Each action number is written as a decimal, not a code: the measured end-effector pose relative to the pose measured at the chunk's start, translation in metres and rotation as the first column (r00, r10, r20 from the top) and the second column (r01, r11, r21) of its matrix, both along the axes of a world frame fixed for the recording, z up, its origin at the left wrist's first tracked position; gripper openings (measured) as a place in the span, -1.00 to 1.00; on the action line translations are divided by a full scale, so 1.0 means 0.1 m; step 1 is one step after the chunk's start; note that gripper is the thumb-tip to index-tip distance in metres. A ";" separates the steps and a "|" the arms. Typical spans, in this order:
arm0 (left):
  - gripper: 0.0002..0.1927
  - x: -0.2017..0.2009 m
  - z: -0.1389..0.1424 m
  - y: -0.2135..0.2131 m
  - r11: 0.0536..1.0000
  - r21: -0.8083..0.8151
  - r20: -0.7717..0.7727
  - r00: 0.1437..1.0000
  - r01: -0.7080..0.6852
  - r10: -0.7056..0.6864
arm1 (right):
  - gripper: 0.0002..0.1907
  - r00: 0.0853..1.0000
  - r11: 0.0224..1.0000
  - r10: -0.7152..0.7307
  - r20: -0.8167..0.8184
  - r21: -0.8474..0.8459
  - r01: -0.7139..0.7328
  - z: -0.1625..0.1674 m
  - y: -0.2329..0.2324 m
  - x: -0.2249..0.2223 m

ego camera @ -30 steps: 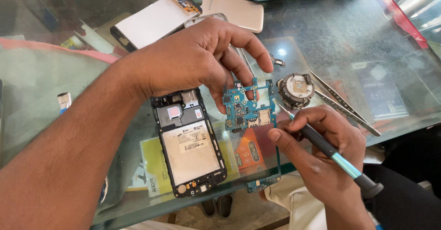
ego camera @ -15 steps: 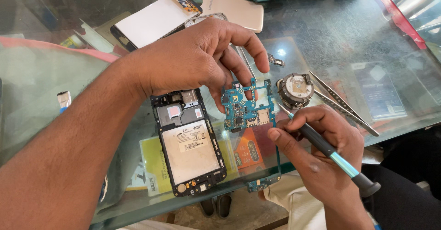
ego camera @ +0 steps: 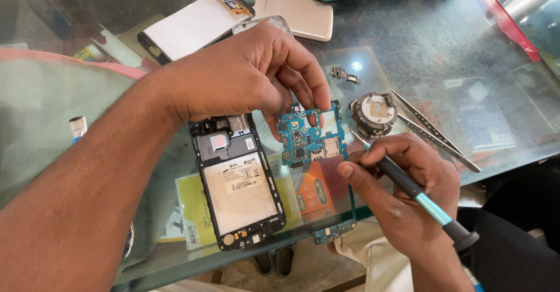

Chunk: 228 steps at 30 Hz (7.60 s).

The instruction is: The person cleans the exposed motherboard of a disassembled smartphone on a glass workbench. They hold the board steady with one hand while brushing its surface and connectors with a blue-handled brush, occasionally using a screwdriver and repositioning the board and other phone parts.

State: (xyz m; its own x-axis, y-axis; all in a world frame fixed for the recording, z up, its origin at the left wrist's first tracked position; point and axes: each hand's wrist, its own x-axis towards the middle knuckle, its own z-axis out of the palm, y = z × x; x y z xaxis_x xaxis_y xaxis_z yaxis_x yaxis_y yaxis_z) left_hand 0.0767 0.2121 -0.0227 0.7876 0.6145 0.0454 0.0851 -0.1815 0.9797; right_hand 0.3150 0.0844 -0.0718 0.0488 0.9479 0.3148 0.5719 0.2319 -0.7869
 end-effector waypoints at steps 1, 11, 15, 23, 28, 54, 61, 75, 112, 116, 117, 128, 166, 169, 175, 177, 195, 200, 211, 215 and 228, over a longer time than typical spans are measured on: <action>-0.52 0.00 0.00 0.00 1.000 0.006 -0.006 1.000 -0.004 0.005 | -0.74 1.000 1.000 -0.003 0.011 -0.001 0.003 0.00 0.00 0.00; -0.51 -0.01 -0.01 0.01 0.999 0.030 -0.019 1.000 -0.017 0.018 | -0.75 1.000 1.000 -0.014 0.019 0.000 0.014 0.00 0.00 0.00; -0.52 -0.02 -0.01 0.01 1.000 0.013 -0.011 1.000 -0.018 0.018 | -0.77 1.000 1.000 0.006 0.001 0.015 -0.006 0.00 -0.01 0.00; -0.60 -0.02 -0.04 0.02 1.000 0.009 -0.010 1.000 -0.013 0.013 | -0.78 1.000 1.000 0.019 -0.003 0.022 -0.019 -0.02 0.00 -0.01; -0.60 -0.02 -0.03 0.01 1.000 0.005 -0.008 1.000 -0.013 0.013 | -0.77 1.000 1.000 -0.003 0.019 0.002 0.003 -0.02 0.00 -0.01; -0.68 -0.06 -0.01 0.01 0.998 -0.066 -0.004 1.000 0.000 0.000 | -0.76 0.999 0.999 0.031 0.042 0.020 -0.032 -0.02 0.00 0.02; -0.82 -0.02 -0.02 -0.01 0.950 0.309 0.054 0.998 -0.037 0.021 | -0.79 0.996 0.999 0.031 0.078 0.016 -0.033 0.00 0.00 0.04; -0.88 0.07 0.02 -0.02 0.946 0.188 -0.244 0.921 -0.263 0.305 | -0.72 0.994 0.995 0.088 -0.063 0.052 -0.085 0.04 -0.01 0.00; -0.71 -0.60 0.42 -0.08 0.653 0.646 -0.520 0.400 -0.395 0.755 | -0.60 0.992 0.982 -0.004 0.127 0.189 -0.020 0.10 -0.12 -0.19; -0.70 -0.60 0.55 -0.20 0.608 0.734 -0.489 0.385 -0.303 0.783 | -0.71 0.998 0.982 -0.012 0.067 0.187 -0.001 0.08 -0.15 -0.20; -0.68 -0.59 0.62 -0.21 0.602 0.752 -0.488 0.387 -0.269 0.782 | -0.76 0.993 0.982 -0.075 0.086 0.178 0.058 0.09 -0.14 -0.20; -0.74 -0.98 0.10 -1.36 0.521 0.828 -0.548 -0.100 -0.208 0.831 | -0.81 0.973 0.937 -0.075 0.218 0.350 -0.006 0.08 -0.10 -0.22; -0.49 -0.32 -0.13 -0.30 0.775 0.630 -0.255 0.955 0.046 0.150 | -0.81 0.962 0.966 0.207 -0.177 0.192 -0.172 0.09 -0.06 -0.07; -0.52 -0.18 -0.05 -0.26 0.820 0.572 -0.329 0.924 0.031 0.194 | -0.78 0.963 0.953 0.245 -0.109 0.213 -0.218 0.21 -0.01 -0.05; -0.54 -0.12 -0.03 -0.27 0.805 0.594 -0.296 0.932 0.010 0.207 | -0.79 0.974 0.950 0.228 0.008 0.217 -0.224 0.33 0.01 -0.11; -0.58 -0.12 -0.05 -0.25 0.811 0.585 -0.288 0.934 -0.003 0.211 | -0.79 0.967 0.965 0.219 -0.128 0.176 -0.195 0.31 -0.02 -0.10; -0.57 -0.11 -0.14 -0.19 0.800 0.599 -0.247 0.943 -0.031 0.221 | -0.78 0.952 0.947 0.207 0.227 0.198 -0.253 0.31 0.01 -0.13; -0.57 -0.09 -0.14 -0.20 0.805 0.592 -0.266 0.934 -0.038 0.240 | -0.80 0.954 0.952 0.205 0.220 0.182 -0.246 0.28 0.01 -0.09; -0.58 -0.09 -0.11 -0.21 0.796 0.605 -0.267 0.932 -0.038 0.247 | -0.79 0.988 0.987 0.104 0.115 0.113 -0.117 0.28 -0.02 -0.13; -0.58 -0.08 -0.12 -0.21 0.811 0.584 -0.280 0.926 -0.047 0.255 | -0.78 0.977 0.967 0.214 0.010 0.138 -0.214 0.24 -0.02 -0.11; -0.58 -0.07 -0.11 -0.22 0.823 0.565 -0.285 0.923 -0.056 0.259 | -0.74 0.907 0.932 0.355 -0.226 0.162 -0.325 0.19 0.01 -0.09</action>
State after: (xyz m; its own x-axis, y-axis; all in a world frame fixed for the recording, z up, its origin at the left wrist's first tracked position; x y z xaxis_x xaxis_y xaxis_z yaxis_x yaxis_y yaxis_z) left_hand 0.0701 0.1903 -0.0338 0.7098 0.6864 0.1583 0.4616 -0.6230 0.6315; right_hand 0.3057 0.0853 -0.0528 -0.1794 0.8775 0.4448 0.2327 0.4771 -0.8475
